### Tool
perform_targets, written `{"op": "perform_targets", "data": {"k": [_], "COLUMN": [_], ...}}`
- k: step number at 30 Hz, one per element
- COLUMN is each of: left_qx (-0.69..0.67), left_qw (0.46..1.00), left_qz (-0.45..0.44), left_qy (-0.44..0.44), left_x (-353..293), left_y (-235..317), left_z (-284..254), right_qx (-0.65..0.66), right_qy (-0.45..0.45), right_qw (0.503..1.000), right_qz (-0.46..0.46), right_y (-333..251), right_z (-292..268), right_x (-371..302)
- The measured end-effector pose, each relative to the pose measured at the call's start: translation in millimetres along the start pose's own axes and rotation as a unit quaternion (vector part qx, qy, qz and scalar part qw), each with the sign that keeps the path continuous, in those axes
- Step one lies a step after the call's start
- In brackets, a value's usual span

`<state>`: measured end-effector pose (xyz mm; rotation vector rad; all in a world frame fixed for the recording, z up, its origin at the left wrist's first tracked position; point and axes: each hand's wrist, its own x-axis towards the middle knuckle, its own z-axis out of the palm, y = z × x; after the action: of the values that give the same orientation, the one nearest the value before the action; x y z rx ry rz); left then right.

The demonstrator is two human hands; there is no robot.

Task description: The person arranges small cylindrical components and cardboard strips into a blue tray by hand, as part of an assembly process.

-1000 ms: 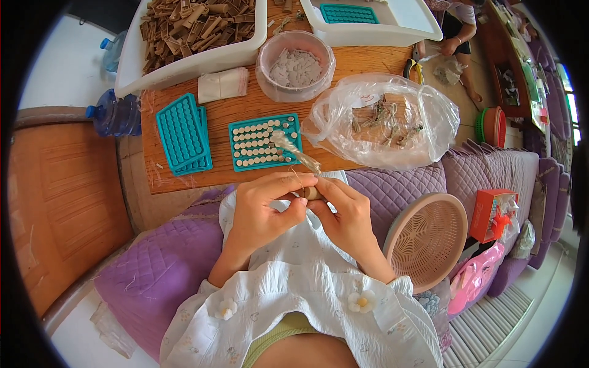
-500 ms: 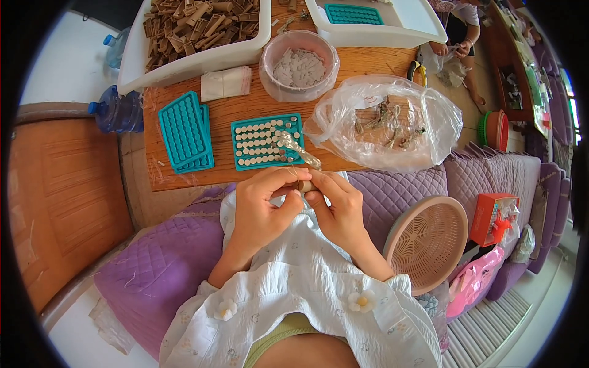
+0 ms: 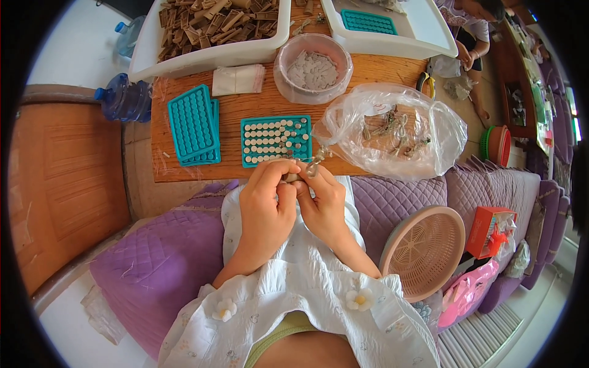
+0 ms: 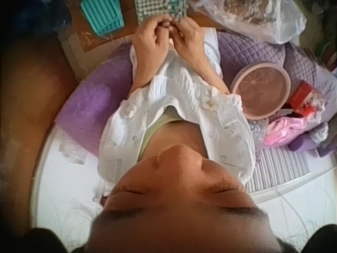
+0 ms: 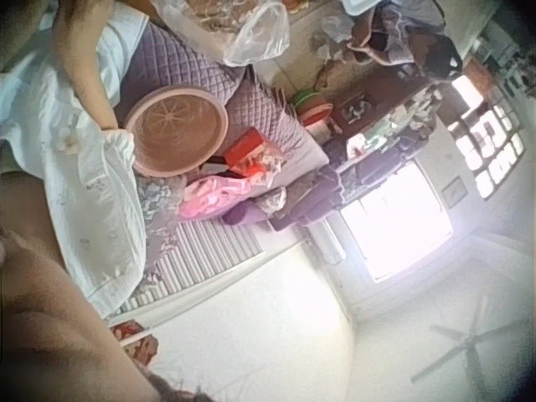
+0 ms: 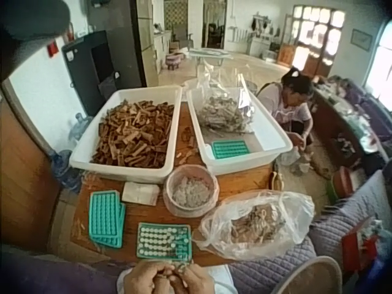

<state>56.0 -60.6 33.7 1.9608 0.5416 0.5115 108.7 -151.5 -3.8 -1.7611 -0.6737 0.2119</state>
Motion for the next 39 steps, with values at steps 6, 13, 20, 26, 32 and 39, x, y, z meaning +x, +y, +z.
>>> {"op": "perform_targets", "data": {"k": [6,13,20,26,32,39], "left_qx": [-0.013,-0.203,-0.288,-0.264,-0.205,-0.263], "left_qw": [0.999,0.976,0.952,0.96,0.972,0.955], "left_qz": [-0.03,-0.074,-0.105,-0.089,-0.058,-0.04], "left_qy": [0.016,-0.016,-0.008,0.035,0.098,0.132], "left_x": [0.5,3.3,23.3,44.9,63.4,72.9], "left_y": [-4.6,-26.5,-34.5,-16.4,-3.6,4.9], "left_z": [1.8,8.6,6.8,1.0,-0.7,-5.7], "right_qx": [-0.019,0.028,0.133,0.269,0.425,0.548], "right_qy": [-0.004,0.038,0.064,0.081,0.083,0.045], "right_qw": [1.0,0.998,0.984,0.952,0.892,0.824], "right_qz": [0.017,0.029,0.103,0.119,0.124,0.134], "right_y": [-1.1,-3.6,-2.8,-0.2,-15.3,-21.2], "right_z": [4.7,3.4,15.7,36.1,42.3,38.4], "right_x": [1.2,14.9,23.5,43.0,66.9,78.7]}}
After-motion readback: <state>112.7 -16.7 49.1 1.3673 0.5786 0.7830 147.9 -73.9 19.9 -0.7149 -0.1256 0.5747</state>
